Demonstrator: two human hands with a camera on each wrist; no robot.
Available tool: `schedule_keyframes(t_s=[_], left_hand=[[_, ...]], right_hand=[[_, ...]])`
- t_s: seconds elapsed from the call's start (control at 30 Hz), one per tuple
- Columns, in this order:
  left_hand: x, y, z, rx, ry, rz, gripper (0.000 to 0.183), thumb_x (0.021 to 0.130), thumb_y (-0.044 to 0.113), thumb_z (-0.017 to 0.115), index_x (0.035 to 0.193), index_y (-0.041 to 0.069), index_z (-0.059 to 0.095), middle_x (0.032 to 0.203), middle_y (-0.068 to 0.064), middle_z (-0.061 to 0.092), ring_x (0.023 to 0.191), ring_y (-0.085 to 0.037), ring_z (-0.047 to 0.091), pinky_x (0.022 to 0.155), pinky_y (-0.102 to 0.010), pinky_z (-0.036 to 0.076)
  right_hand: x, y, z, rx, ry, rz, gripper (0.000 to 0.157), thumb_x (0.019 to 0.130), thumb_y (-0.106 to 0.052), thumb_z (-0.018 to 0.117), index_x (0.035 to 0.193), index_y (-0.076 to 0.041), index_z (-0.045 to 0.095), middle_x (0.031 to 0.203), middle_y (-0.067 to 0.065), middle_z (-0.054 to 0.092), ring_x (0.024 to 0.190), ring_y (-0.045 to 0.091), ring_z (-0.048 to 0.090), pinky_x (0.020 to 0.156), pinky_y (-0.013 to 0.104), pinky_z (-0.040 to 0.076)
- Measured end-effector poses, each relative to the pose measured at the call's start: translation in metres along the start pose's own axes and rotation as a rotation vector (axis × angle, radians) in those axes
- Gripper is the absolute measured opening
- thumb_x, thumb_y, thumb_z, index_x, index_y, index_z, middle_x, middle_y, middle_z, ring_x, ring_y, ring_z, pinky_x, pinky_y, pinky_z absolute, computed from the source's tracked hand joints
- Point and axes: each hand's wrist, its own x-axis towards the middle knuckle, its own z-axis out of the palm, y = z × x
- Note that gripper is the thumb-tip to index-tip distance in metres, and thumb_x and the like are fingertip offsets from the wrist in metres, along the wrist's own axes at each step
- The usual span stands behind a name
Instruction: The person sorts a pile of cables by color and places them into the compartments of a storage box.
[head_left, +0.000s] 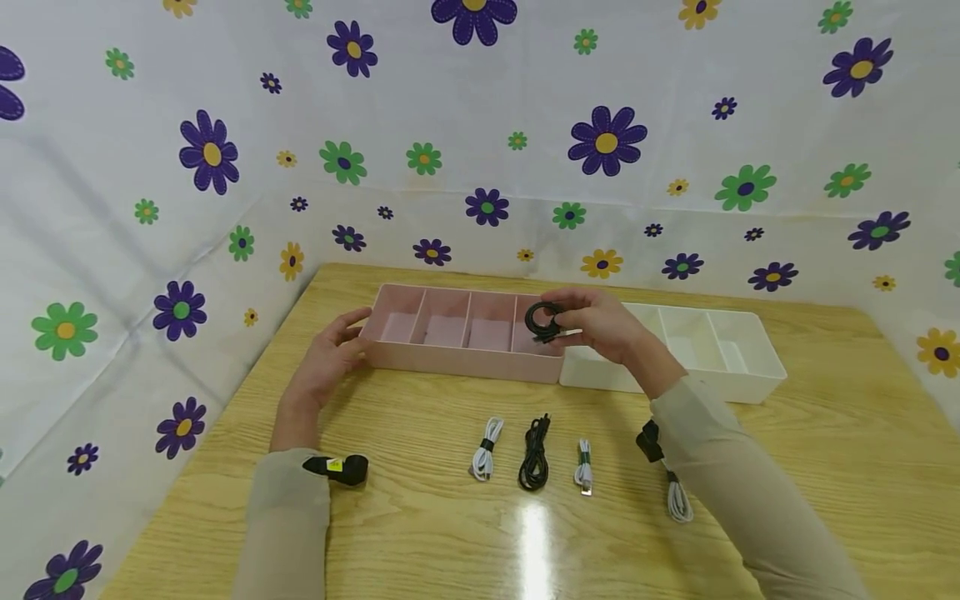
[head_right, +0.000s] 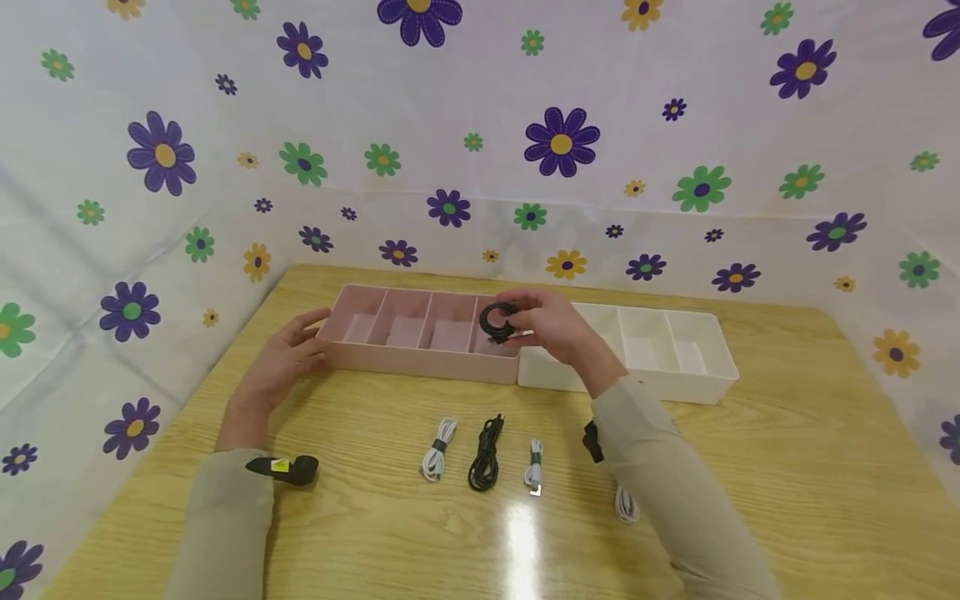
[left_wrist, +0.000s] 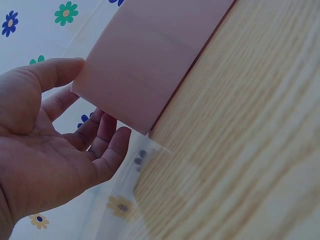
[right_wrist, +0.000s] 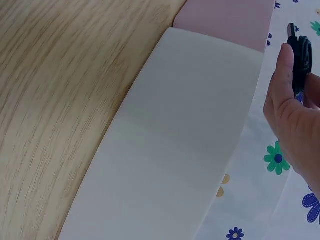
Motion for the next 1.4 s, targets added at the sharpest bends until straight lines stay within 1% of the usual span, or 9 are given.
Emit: schedule_keyframes(t_s=[0.2,0.37,0.5,0.6,0.73,0.83,0.97,1.2,1.4], left_hand=[[0.001,-0.001,0.0,-0.018,0.002,-0.004,0.057,0.104,0.024,0.053,0.157,0.017,0.032,0.154,-0.02,0.031,0.136,-0.035,0.035,0.112,-0.053,0.032],[0.001,-0.002,-0.001,-0.036,-0.001,-0.005,0.057,0.104,0.022,0.052,0.157,0.017,0.031,0.153,-0.022,0.032,0.136,-0.035,0.036,0.112,-0.054,0.03],[0.001,-0.001,0.0,-0.034,0.0,-0.007,0.057,0.104,0.021,0.052,0.157,0.017,0.03,0.153,-0.022,0.033,0.136,-0.035,0.036,0.112,-0.053,0.031],[0.001,-0.002,0.0,-0.03,0.003,-0.014,0.057,0.104,0.021,0.051,0.157,0.017,0.03,0.153,-0.022,0.033,0.134,-0.035,0.037,0.111,-0.052,0.033],[0.002,-0.003,-0.002,-0.029,0.008,-0.017,0.057,0.104,0.02,0.051,0.157,0.017,0.03,0.153,-0.021,0.033,0.133,-0.034,0.038,0.108,-0.049,0.036],[0.001,-0.002,-0.001,-0.022,0.006,-0.013,0.056,0.104,0.02,0.051,0.157,0.017,0.031,0.153,-0.021,0.034,0.133,-0.034,0.039,0.106,-0.046,0.038],[0.001,0.0,0.0,-0.013,0.004,-0.004,0.055,0.105,0.018,0.049,0.156,0.014,0.031,0.152,-0.022,0.035,0.131,-0.034,0.04,0.103,-0.043,0.04],[0.002,0.001,0.001,-0.025,0.008,-0.006,0.054,0.105,0.017,0.049,0.156,0.012,0.031,0.15,-0.024,0.035,0.127,-0.032,0.041,0.1,-0.04,0.042],[0.003,-0.001,0.001,-0.022,0.014,-0.007,0.053,0.105,0.017,0.048,0.155,0.013,0.032,0.149,-0.024,0.036,0.124,-0.03,0.043,0.1,-0.041,0.042]], right_hand=[[0.009,0.003,0.009,0.087,0.07,0.071,0.048,0.099,0.006,0.043,0.147,0.004,0.039,0.141,0.027,0.047,0.094,0.018,0.064,0.076,0.029,0.057],[0.012,0.003,0.015,0.161,0.094,0.126,0.058,0.097,0.007,0.043,0.154,-0.001,0.029,0.148,0.025,0.039,0.101,0.022,0.061,0.079,0.027,0.057],[0.012,0.002,0.018,0.196,0.113,0.143,0.059,0.098,0.007,0.042,0.154,-0.001,0.027,0.151,0.024,0.036,0.102,0.021,0.058,0.078,0.024,0.056],[0.015,0.001,0.022,0.168,0.154,0.143,0.057,0.098,0.007,0.043,0.153,0.0,0.03,0.151,0.024,0.037,0.112,0.029,0.058,0.086,0.03,0.056],[0.02,0.0,0.034,0.046,0.23,0.12,0.051,0.099,0.003,0.049,0.148,0.003,0.038,0.145,0.026,0.042,0.124,0.04,0.053,0.099,0.045,0.049],[0.021,-0.002,0.041,-0.015,0.267,0.118,0.047,0.099,0.001,0.051,0.145,0.005,0.042,0.14,0.027,0.046,0.123,0.041,0.053,0.1,0.049,0.047],[0.022,-0.004,0.044,-0.018,0.269,0.135,0.045,0.099,0.004,0.048,0.144,0.005,0.043,0.14,0.026,0.048,0.124,0.041,0.053,0.098,0.049,0.049],[0.024,-0.005,0.045,0.063,0.239,0.177,0.046,0.1,0.005,0.045,0.146,0.002,0.042,0.14,0.025,0.048,0.124,0.041,0.053,0.097,0.047,0.05],[0.027,0.0,0.043,0.217,0.23,0.21,0.039,0.105,-0.016,0.046,0.14,0.001,0.048,0.114,0.013,0.055,0.113,0.032,0.058,0.092,0.04,0.054]])
